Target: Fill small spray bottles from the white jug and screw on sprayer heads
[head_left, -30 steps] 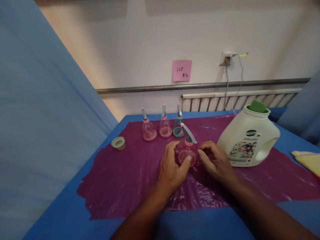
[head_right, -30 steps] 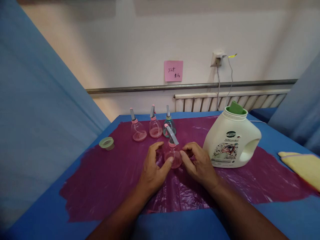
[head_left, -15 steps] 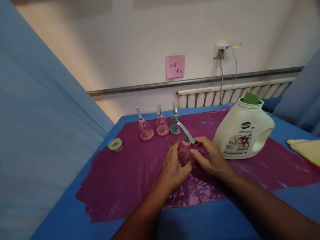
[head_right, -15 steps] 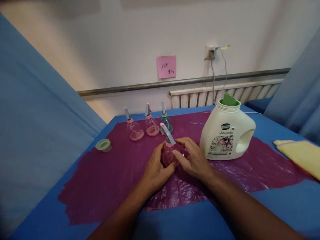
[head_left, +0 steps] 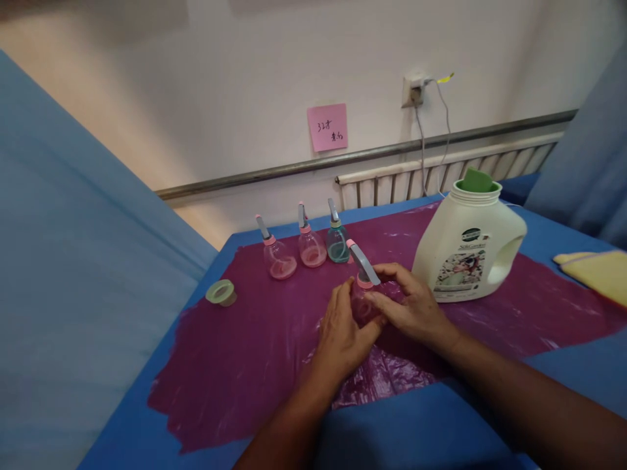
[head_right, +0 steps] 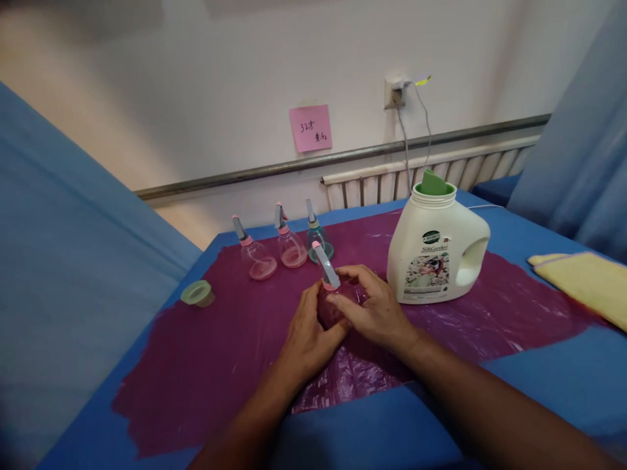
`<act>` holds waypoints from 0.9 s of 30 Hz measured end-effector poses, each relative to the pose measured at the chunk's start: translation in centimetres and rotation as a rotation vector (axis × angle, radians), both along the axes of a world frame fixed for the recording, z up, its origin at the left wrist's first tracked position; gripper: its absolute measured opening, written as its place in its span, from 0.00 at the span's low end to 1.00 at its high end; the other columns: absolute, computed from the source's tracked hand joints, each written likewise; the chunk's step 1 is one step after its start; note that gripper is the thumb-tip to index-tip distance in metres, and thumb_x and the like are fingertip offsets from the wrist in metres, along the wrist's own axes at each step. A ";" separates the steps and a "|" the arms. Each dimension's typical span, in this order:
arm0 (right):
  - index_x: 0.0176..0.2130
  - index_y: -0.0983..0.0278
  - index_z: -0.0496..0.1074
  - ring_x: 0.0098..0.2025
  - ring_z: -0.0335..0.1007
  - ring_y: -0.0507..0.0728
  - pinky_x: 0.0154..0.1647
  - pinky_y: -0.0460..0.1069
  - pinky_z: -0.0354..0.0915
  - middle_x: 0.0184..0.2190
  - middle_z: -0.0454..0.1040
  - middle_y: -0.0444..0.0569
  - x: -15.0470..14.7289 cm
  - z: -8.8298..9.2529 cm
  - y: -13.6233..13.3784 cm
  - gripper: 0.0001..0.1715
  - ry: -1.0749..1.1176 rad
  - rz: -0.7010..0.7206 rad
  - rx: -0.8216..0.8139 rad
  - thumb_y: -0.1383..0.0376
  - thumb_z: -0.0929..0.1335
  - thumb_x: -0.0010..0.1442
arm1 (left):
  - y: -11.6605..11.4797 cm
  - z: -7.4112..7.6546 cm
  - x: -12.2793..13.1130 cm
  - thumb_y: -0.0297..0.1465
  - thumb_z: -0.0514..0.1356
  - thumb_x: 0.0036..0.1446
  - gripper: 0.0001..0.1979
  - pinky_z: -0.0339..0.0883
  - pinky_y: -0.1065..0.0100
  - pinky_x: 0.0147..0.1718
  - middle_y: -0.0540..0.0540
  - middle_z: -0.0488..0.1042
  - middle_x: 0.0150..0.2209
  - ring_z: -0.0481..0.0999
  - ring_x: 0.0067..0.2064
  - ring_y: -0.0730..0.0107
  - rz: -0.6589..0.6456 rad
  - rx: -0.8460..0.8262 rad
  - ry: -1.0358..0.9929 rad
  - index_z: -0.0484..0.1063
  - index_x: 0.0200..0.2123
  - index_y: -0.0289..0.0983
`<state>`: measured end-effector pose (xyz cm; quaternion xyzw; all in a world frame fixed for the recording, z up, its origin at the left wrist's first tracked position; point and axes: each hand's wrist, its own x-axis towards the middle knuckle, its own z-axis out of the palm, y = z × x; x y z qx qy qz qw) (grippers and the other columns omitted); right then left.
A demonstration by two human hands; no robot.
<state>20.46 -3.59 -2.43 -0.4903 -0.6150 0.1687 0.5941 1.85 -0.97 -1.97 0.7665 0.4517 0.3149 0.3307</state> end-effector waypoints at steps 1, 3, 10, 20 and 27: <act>0.57 0.55 0.81 0.53 0.82 0.62 0.60 0.61 0.76 0.52 0.86 0.51 0.0 0.0 0.0 0.16 -0.001 -0.001 0.007 0.60 0.76 0.71 | -0.1 0.1 0.1 0.39 0.76 0.61 0.42 0.70 0.37 0.70 0.34 0.74 0.71 0.75 0.73 0.38 0.004 0.001 -0.003 0.65 0.74 0.43; 0.57 0.55 0.81 0.51 0.82 0.61 0.58 0.59 0.76 0.51 0.87 0.50 0.0 0.2 0.0 0.16 0.000 0.006 0.026 0.61 0.77 0.71 | -0.2 0.3 0.2 0.37 0.76 0.59 0.41 0.71 0.37 0.69 0.35 0.75 0.68 0.77 0.71 0.38 0.002 -0.002 0.005 0.66 0.72 0.43; 0.46 0.57 0.79 0.42 0.80 0.59 0.50 0.56 0.76 0.41 0.84 0.46 0.1 0.6 -0.2 0.14 0.025 0.012 0.001 0.57 0.81 0.65 | -1.0 1.5 0.3 0.32 0.73 0.60 0.37 0.74 0.42 0.65 0.37 0.77 0.66 0.80 0.66 0.42 -0.117 0.001 -0.003 0.68 0.71 0.44; 0.46 0.57 0.78 0.39 0.79 0.59 0.43 0.54 0.75 0.39 0.82 0.46 0.9 1.3 -1.5 0.19 0.093 0.119 -0.018 0.45 0.76 0.72 | -1.7 3.5 -0.8 0.32 0.76 0.56 0.37 0.82 0.57 0.47 0.43 0.84 0.55 0.85 0.52 0.51 -0.314 -0.291 -0.084 0.73 0.69 0.44; 0.51 0.56 0.82 0.48 0.83 0.66 0.52 0.61 0.79 0.44 0.85 0.55 1.9 1.8 -1.8 0.40 0.215 0.105 0.049 0.27 0.64 0.73 | -1.3 4.4 -2.2 0.34 0.78 0.53 0.40 0.82 0.48 0.60 0.39 0.84 0.62 0.86 0.61 0.43 -0.242 -0.286 -0.310 0.75 0.68 0.43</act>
